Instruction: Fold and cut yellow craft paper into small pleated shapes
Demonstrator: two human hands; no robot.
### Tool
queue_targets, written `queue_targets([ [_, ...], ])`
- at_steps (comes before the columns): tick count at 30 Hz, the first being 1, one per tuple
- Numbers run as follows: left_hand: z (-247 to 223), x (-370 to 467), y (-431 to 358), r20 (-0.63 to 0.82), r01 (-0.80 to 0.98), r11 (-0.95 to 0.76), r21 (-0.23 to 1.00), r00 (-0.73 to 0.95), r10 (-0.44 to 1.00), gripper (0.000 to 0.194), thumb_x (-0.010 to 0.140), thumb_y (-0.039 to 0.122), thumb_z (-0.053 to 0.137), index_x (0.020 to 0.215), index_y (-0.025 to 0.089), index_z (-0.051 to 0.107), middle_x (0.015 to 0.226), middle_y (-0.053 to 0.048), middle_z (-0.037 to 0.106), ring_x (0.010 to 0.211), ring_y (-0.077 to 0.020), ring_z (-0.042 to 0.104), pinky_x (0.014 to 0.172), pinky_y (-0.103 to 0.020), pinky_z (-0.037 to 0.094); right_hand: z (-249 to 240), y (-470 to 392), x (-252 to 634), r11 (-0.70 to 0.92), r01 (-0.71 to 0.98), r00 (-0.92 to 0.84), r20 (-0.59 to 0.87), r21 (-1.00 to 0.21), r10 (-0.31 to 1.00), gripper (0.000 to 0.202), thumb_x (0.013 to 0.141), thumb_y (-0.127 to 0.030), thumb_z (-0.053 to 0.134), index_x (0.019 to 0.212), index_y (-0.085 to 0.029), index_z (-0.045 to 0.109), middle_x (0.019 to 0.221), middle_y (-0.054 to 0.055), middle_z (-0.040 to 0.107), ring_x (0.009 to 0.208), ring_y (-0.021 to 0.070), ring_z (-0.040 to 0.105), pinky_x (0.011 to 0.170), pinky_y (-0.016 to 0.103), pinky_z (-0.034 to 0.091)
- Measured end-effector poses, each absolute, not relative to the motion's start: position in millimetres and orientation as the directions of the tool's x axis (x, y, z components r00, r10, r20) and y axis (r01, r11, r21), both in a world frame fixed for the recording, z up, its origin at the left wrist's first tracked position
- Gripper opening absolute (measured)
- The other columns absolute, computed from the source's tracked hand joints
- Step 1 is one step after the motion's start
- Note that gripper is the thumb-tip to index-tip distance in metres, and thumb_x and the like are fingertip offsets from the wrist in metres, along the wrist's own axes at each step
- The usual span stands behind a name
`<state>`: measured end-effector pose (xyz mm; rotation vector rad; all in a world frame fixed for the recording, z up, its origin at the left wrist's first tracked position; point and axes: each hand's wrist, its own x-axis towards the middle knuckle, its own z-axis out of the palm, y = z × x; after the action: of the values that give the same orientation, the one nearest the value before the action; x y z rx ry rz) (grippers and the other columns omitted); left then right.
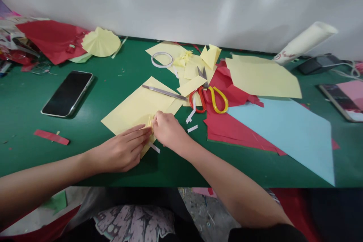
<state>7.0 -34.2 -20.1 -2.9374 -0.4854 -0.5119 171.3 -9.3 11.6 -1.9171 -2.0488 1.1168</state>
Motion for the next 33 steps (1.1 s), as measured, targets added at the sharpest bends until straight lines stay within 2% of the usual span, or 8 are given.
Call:
queue_targets([
  [6,-16.7,7.1,-34.3,0.277,0.297,-0.950,-0.095,0.925,0.262,0.037,0.075,0.014,0.036,0.105,-0.005,0.050,0.104,-0.021,0.056,0.105,-0.0290,0.048,0.096,-0.040,0.037,8.8,-7.7,173.9,-0.077,0.812,-0.203,-0.404,-0.578,0.892,0.016,0.080,-0.032,0.039,0.075,-0.017,0.044,0.050,-0.002,0.050,0.027,0.0050,0.040,0.027,0.016,0.031],
  [10,-15.3,8.4,-35.1,0.287,0.299,-0.948,-0.105,0.922,0.259,0.035,0.076,0.013,0.036,0.103,-0.005,0.051,0.102,-0.022,0.056,0.103,-0.0288,0.050,0.095,-0.041,0.038,7.9,-6.9,174.0,-0.034,0.843,-0.208,-0.384,-0.537,0.900,0.018,0.079,-0.035,0.041,0.077,-0.018,0.046,0.052,-0.002,0.052,0.031,0.0057,0.042,0.033,0.017,0.031],
  [14,-13.3,10.1,-35.9,0.287,0.300,-0.947,-0.113,0.923,0.258,0.031,0.077,0.012,0.037,0.099,-0.003,0.053,0.097,-0.022,0.057,0.099,-0.0273,0.052,0.093,-0.041,0.039,7.4,-7.7,170.6,0.107,0.914,-0.214,-0.241,-0.391,0.947,0.017,0.080,-0.032,0.041,0.077,-0.018,0.048,0.062,0.002,0.056,0.052,0.0110,0.053,0.046,0.019,0.032],
  [16,-12.4,10.5,-36.4,0.283,0.297,-0.948,-0.113,0.924,0.256,0.025,0.077,0.011,0.038,0.091,0.001,0.056,0.090,-0.019,0.059,0.093,-0.0257,0.054,0.090,-0.041,0.040,6.1,-8.1,168.9,0.154,0.944,-0.214,-0.186,-0.292,0.959,0.018,0.082,-0.032,0.038,0.077,-0.017,0.048,0.068,0.005,0.059,0.061,0.0143,0.056,0.047,0.021,0.029],
  [19,-12.5,9.7,-37.0,0.305,0.302,-0.948,-0.104,0.916,0.259,0.018,0.077,0.009,0.040,0.080,0.005,0.057,0.078,-0.013,0.060,0.084,-0.0223,0.057,0.086,-0.040,0.043,3.9,-8.6,167.5,0.184,0.969,-0.209,-0.150,-0.167,0.966,0.020,0.084,-0.030,0.034,0.079,-0.017,0.049,0.068,0.006,0.059,0.061,0.0168,0.056,0.044,0.022,0.023],
  [22,-13.6,8.3,-36.8,0.363,0.323,-0.941,-0.100,0.893,0.267,0.016,0.077,0.010,0.041,0.080,0.006,0.057,0.079,-0.012,0.061,0.082,-0.0207,0.057,0.084,-0.038,0.045,2.7,-9.3,167.0,0.195,0.975,-0.209,-0.140,-0.106,0.968,0.020,0.084,-0.029,0.032,0.081,-0.017,0.048,0.065,0.006,0.059,0.058,0.0170,0.056,0.042,0.023,0.019],
  [29,-16.1,9.0,-33.7,0.403,0.424,-0.904,0.045,0.821,0.405,0.017,0.076,0.016,0.041,0.083,0.006,0.053,0.102,-0.017,0.057,0.101,-0.0246,0.050,0.089,-0.039,0.042,3.7,-10.7,165.8,0.191,0.975,-0.206,-0.137,-0.111,0.969,0.020,0.085,-0.030,0.032,0.081,-0.018,0.047,0.063,0.006,0.058,0.055,0.0163,0.054,0.042,0.023,0.019],
  [33,-17.8,8.5,-33.5,0.366,0.420,-0.900,0.115,0.825,0.432,0.017,0.077,0.015,0.038,0.083,0.007,0.052,0.100,-0.016,0.058,0.102,-0.0230,0.050,0.091,-0.041,0.041,7.2,-9.1,172.1,0.168,0.950,-0.218,-0.172,-0.264,0.961,0.020,0.083,-0.035,0.036,0.080,-0.018,0.047,0.066,0.004,0.057,0.058,0.0139,0.053,0.045,0.021,0.025],
])
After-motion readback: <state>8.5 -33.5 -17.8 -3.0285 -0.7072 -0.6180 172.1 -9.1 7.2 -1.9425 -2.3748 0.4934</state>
